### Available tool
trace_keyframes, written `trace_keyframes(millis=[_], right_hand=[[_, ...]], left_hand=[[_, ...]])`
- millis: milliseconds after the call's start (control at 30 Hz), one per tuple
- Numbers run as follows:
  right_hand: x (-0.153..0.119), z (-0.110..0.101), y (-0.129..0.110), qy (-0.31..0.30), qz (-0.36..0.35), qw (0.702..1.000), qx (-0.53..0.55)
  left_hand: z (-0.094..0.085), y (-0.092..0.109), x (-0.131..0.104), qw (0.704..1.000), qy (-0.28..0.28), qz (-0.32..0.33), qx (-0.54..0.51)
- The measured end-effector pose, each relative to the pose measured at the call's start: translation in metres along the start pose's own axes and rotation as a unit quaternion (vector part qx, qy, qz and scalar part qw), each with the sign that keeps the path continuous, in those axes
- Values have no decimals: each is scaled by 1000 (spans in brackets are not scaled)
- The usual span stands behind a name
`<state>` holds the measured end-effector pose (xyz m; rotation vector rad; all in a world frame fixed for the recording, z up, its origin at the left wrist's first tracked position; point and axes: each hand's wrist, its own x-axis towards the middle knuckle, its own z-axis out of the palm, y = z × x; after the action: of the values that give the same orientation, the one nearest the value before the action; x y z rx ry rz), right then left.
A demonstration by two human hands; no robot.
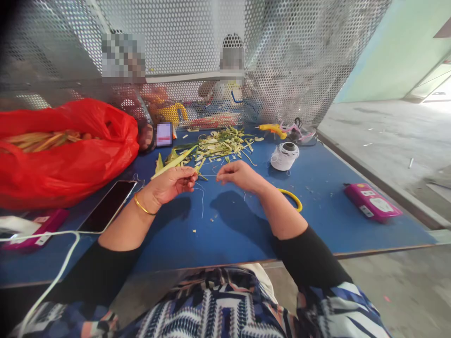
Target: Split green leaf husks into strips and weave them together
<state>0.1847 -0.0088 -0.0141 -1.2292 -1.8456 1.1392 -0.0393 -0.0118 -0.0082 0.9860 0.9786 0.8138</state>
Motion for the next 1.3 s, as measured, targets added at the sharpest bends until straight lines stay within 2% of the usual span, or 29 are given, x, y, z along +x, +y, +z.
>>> trace_keyframes(millis=[67,100,167,233,300,367,467,533,600,667,700,767,833,933,1067,1300], right_hand=[[-4,-16,1,48,24,990,-132],[-6,-23,1,71,43,973,-216],[-9,-33,3,102,84,916,-379],[-12,-37,6,120,130,849,-497],[-13,-37,10,136,165,804,-555],[-15,-36,12,163,163,785,-575],[-18,-32,7,270,61,779,-562],[-19,-27,-1,349,-37,782,-515],[-18,-17,-8,369,-122,810,-439],[-16,-2,-12,319,-181,864,-344],[-15,5,-13,277,-188,897,-288],[-12,19,-10,193,-155,954,-171],[-9,29,-6,142,-111,980,-81],[-9,35,-3,128,-83,988,-31],[-9,36,-3,151,-67,986,-36],[-10,41,-4,167,-48,984,-49]], left_hand=[[-1,0,1,999,21,5,26],[-1,0,1,999,30,7,41],[-2,1,1,996,45,11,73],[-1,1,1,994,52,10,99],[-1,1,1,992,49,10,116],[1,-1,1,991,47,18,128],[7,-6,3,986,60,56,145],[12,-11,3,980,67,93,162],[17,-16,4,973,65,127,184],[20,-21,4,962,62,163,211],[21,-22,4,955,62,180,229],[21,-24,3,938,62,206,271],[21,-25,3,927,60,215,302],[20,-24,3,925,47,207,315],[20,-26,4,925,36,199,322],[21,-29,6,930,70,194,305]])
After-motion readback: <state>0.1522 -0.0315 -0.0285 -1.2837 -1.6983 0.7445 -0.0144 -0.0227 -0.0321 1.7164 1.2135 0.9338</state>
